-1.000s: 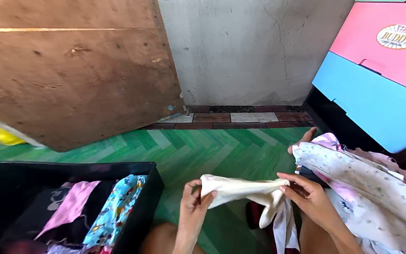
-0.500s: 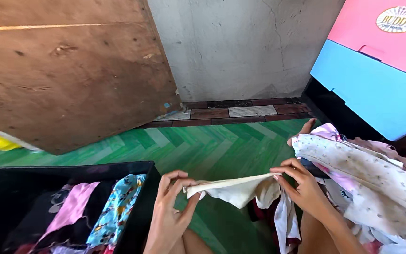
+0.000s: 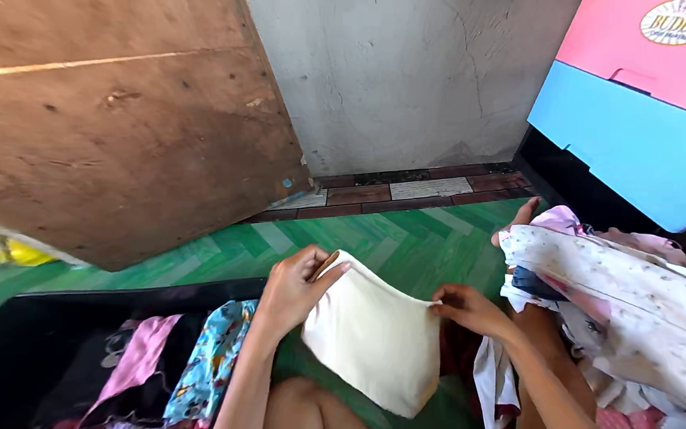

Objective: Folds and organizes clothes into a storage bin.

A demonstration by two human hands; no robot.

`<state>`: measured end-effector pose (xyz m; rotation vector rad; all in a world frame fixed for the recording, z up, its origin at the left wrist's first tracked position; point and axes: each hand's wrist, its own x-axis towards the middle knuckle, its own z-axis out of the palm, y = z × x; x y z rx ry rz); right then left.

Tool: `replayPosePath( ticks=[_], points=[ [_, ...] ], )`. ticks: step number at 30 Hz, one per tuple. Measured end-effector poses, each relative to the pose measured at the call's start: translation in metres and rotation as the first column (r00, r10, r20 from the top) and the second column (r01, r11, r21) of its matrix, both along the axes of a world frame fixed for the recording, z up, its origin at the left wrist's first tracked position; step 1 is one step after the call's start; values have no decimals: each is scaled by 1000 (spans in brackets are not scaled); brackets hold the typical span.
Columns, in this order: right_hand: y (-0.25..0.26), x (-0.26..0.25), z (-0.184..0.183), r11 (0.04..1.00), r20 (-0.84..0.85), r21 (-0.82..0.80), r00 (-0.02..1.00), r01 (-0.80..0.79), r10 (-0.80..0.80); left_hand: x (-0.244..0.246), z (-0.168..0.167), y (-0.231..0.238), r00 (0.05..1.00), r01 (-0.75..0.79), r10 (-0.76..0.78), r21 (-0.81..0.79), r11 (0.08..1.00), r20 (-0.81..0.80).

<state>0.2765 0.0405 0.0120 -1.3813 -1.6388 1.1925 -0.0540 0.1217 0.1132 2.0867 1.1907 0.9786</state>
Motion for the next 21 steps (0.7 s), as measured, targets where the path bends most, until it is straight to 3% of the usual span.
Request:
replayPosePath(
  ticks=[2, 5, 8, 11, 14, 16, 18, 21],
  points=[
    [22, -8, -9, 996, 74, -24, 994, 85, -83, 10, -4, 25, 997, 41, -38, -45, 998, 70],
    [42, -20, 3, 958, 25, 144, 967, 249, -255, 15, 14, 30, 977, 84, -104, 115, 990, 186],
    [53, -27, 10, 881, -36, 357, 947, 310, -319, 5, 25, 16, 963, 149, -202, 274, 950, 177],
    [66, -32, -10, 814, -50, 471, 931, 340, -361, -4, 7, 0, 952, 240, -283, 296, 924, 112],
    [71, -28, -54, 819, 62, 459, 907, 344, -416, 3, -49, -23, 963, 251, -265, 197, 948, 50],
    [60, -29, -82, 891, 227, 328, 889, 314, -397, 13, -110, -43, 972, 231, -224, 113, 966, -70],
    [40, -38, -99, 951, 342, 158, 889, 266, -306, 21, -172, -62, 937, 242, -249, -58, 968, -246],
    [-6, -60, -121, 995, 328, 47, 939, 91, -101, 29, -239, -82, 831, 284, -404, -333, 899, -382]
  ],
)
